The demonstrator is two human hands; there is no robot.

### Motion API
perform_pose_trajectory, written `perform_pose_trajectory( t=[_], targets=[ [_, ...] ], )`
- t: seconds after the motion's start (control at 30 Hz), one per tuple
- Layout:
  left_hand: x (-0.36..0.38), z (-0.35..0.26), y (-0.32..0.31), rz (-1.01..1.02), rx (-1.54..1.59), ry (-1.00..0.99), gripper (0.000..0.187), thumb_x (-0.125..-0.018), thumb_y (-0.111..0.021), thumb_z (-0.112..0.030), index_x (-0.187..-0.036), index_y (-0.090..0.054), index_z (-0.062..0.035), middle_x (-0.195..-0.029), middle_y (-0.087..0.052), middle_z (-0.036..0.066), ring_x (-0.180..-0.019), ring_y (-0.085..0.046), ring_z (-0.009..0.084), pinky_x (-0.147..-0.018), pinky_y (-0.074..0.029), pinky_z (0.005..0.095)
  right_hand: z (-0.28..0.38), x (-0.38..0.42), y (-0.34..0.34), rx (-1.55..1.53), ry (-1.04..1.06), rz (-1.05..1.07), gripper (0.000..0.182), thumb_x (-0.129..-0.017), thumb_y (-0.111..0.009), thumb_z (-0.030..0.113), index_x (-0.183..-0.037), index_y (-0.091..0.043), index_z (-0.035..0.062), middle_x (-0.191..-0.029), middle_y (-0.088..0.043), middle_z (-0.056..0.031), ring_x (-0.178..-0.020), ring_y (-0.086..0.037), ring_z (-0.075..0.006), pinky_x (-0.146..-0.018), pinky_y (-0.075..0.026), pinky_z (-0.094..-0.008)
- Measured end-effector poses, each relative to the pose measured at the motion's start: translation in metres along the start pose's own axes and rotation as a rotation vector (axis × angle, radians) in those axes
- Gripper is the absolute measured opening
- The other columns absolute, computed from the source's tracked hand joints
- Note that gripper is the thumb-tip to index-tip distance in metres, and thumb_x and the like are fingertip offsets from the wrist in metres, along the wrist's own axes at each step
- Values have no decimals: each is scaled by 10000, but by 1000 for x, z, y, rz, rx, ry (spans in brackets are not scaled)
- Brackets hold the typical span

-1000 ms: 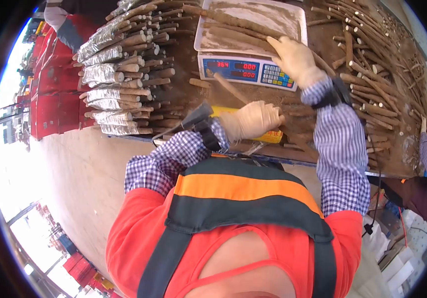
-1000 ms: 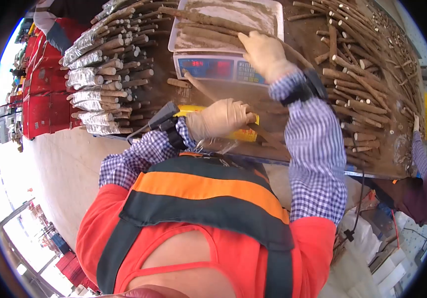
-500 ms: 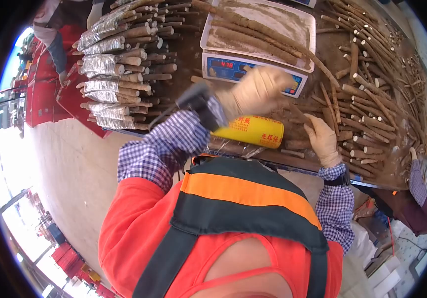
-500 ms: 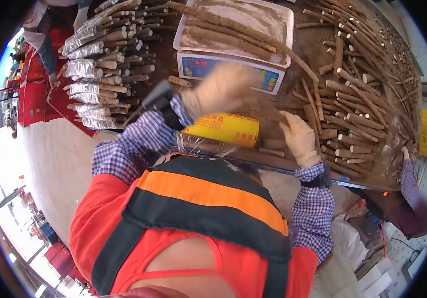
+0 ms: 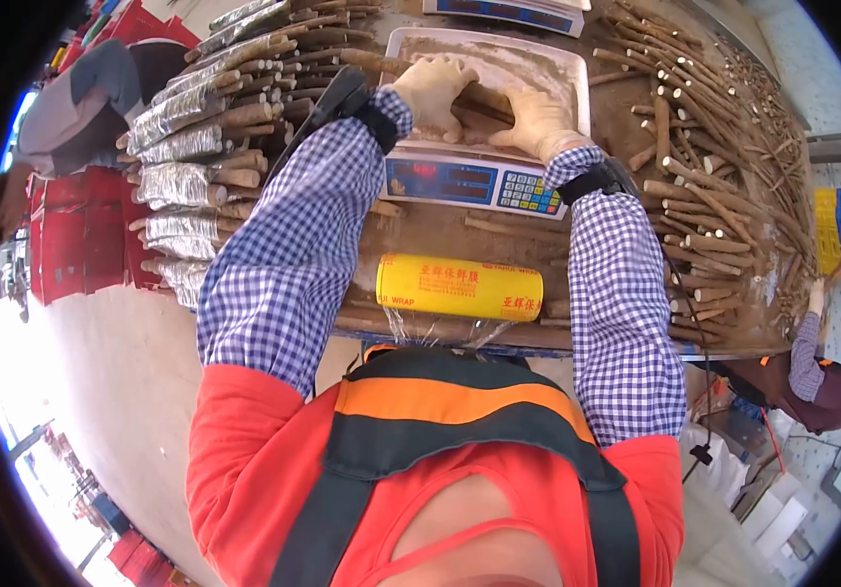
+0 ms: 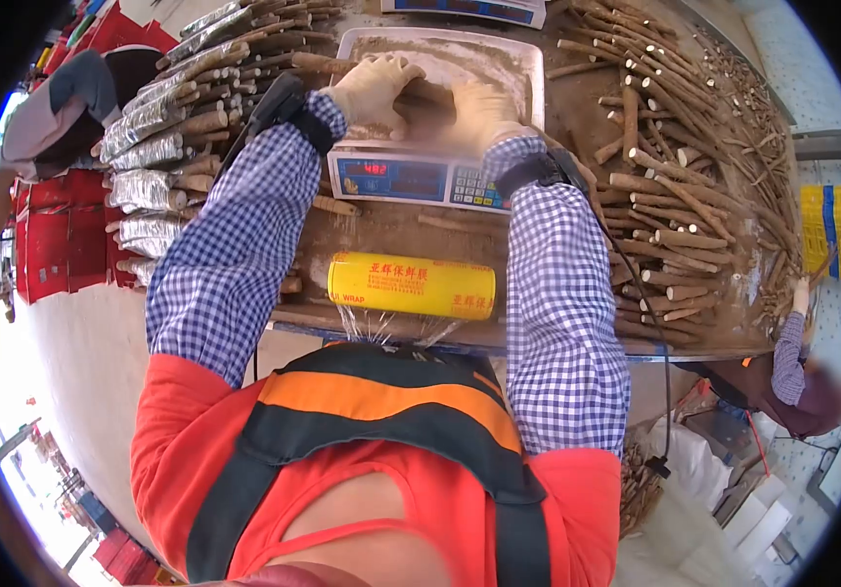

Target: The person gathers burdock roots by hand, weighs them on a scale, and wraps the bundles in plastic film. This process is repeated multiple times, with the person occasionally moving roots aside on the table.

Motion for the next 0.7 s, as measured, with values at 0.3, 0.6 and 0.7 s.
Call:
perform_pose_trajectory(
  t=[0.3,0.6,0.7],
  targets=[
    [149,-59,-32,-661,404,301,528,-805,-708,-376,-1214,-536,-90,-1149,-594,118,-1076,-564,318,-972,-417,410,5,-9,-26,132,316,-127,459,-790,-712,331,-1061,-543,2,-986,-638,-203,-932,-636,-358,-803,-526,-413],
    [298,-135,-156,124,229,682,771,-903,-330,-693,-917,-750,-46,-933,-698,176,-976,-631,330,-1029,-281,605,-22,43,-2,5,397,-256,591,-837,-682,301,-1288,-473,-19,-1198,-534,-249,-1119,-558,-371,-934,-488,-399],
    [287,-142,-155,355,339,707,718,-946,-319,-632,-980,-733,-47,-918,-700,187,-945,-652,340,-1032,-280,623,-44,109,-1,-67,399,-376,515,-833,-680,291,-1220,-497,4,-1144,-551,-234,-1059,-571,-392,-885,-502,-435]
  ],
)
Point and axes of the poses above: each hand's wrist, its own x-axis away from the middle knuckle, its own y-axis out of the back of the hand, z = x × y, the point moved 6 cm from there along -x, towards the middle knuckle
